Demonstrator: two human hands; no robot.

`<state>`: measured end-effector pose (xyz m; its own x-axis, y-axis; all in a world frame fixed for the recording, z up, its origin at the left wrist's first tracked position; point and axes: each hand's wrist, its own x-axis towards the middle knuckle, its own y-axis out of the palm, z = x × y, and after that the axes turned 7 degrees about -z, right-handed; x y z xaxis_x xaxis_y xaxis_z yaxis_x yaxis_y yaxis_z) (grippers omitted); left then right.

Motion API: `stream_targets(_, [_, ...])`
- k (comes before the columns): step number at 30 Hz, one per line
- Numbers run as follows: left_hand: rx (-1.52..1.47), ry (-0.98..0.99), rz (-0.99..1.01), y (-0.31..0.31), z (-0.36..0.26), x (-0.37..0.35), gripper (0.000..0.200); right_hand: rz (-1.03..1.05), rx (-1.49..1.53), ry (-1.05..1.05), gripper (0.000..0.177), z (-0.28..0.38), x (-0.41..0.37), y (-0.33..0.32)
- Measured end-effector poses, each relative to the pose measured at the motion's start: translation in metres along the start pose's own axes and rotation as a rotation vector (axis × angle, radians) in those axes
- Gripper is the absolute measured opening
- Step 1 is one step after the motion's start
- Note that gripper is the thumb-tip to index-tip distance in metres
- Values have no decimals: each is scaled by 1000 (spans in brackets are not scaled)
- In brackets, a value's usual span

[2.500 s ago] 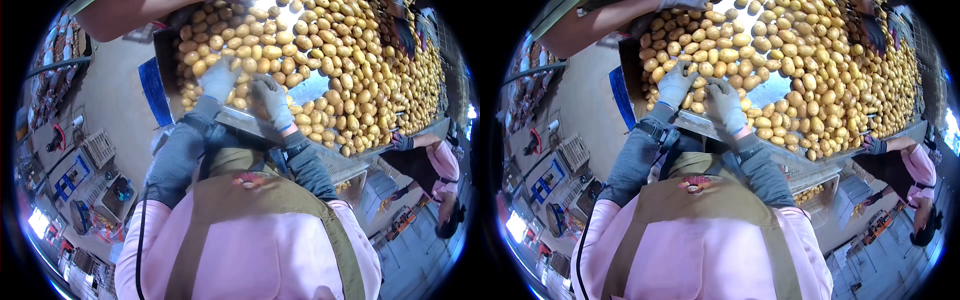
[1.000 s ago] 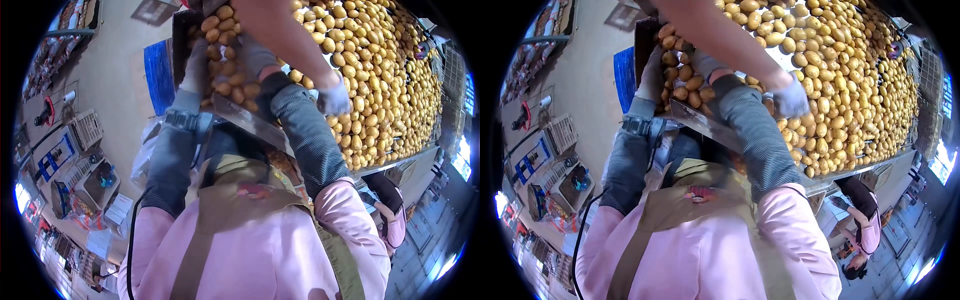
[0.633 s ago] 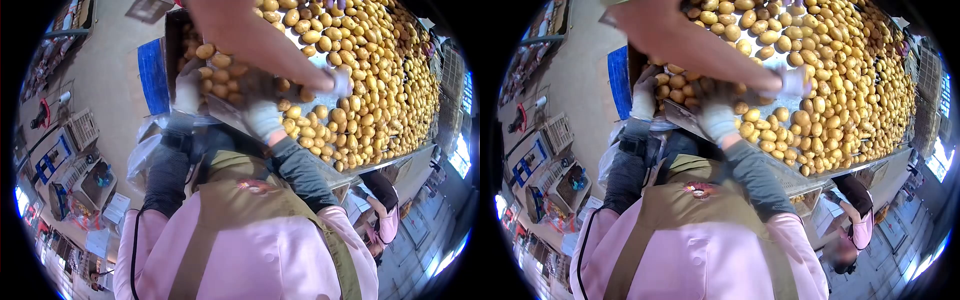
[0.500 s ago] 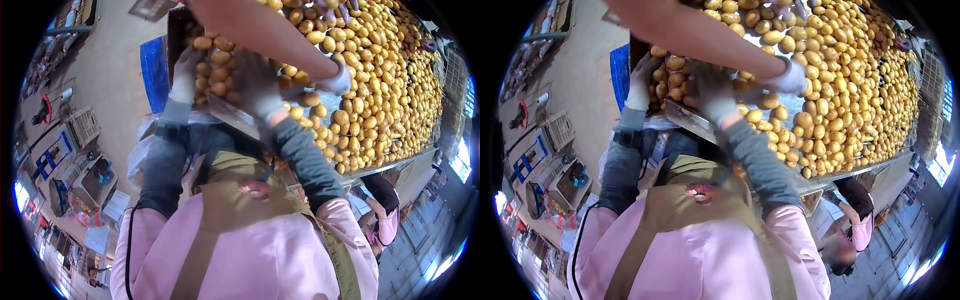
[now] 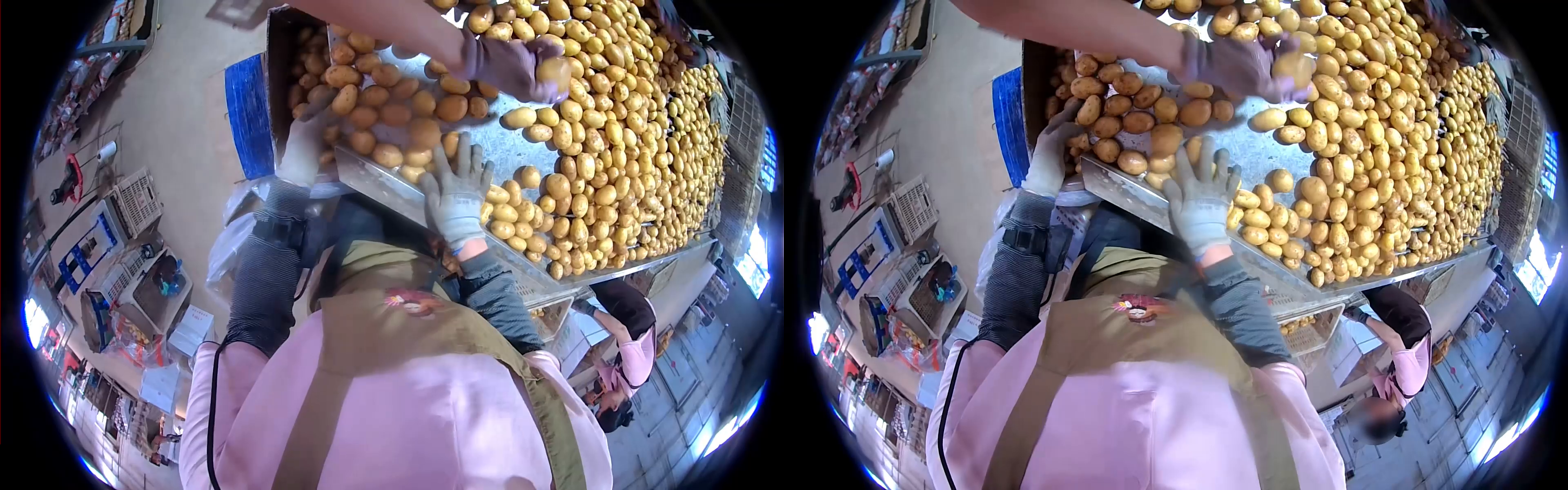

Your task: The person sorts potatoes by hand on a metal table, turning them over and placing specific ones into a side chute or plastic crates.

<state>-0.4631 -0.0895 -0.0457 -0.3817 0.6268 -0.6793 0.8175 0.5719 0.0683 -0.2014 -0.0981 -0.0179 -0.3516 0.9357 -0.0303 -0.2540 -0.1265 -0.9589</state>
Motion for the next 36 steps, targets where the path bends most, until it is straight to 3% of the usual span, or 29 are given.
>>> stream_targets(3, [148,90,-20,8,0,6,56,-20,61,-133,45,23,18,5])
stream_targets(6, [417,321,-165,7,17,45,55,-164,275,-433,42,12,75,27])
stream_targets(8, [593,395,-310,12,17,48,55,141,37,-79,37,13,124,-20])
stream_targets(10, [590,467,-285,4,22,55,58,-439,69,-103,36,-21,169,6])
stream_targets(12, [578,523,-265,-6,39,70,60,-338,-24,-126,46,-15,185,36])
stream_targets(13, [592,485,-270,-6,39,69,62,-177,-36,-60,59,3,178,50])
stream_targets(14, [605,448,-275,-4,37,68,63,-268,-138,-171,67,21,155,40])
stream_targets(16, [665,413,-327,12,27,55,63,-21,-118,-239,66,31,114,20])
stream_targets(18, [757,420,-419,39,11,20,61,-62,-24,-321,67,11,65,20])
stream_targets(20, [651,427,-307,31,16,16,53,22,-10,-162,69,-5,23,-17])
stream_targets(23, [451,401,-192,12,17,23,42,-30,15,130,83,-42,-20,-32])
stream_targets(24, [589,556,-262,7,20,26,39,36,-26,215,83,-39,-28,-28])
stream_targets(26, [866,865,-392,2,23,28,34,-8,61,165,80,-30,-29,-12])
stream_targets(27, [683,907,-393,16,3,20,28,3,154,78,80,-28,-20,-5])
stream_targets(30, [943,1150,-291,37,-43,31,30,13,372,-77,66,-29,20,-8])
stream_targets(31, [1159,1111,-245,46,-52,44,33,-60,444,-77,54,-27,36,-20])
stream_targets(33, [1472,1054,-130,62,-61,82,39,-283,293,-165,40,-69,66,-17])
stream_targets(36, [1560,1007,-3,76,-50,127,39,-613,-67,5,39,-129,111,-27])
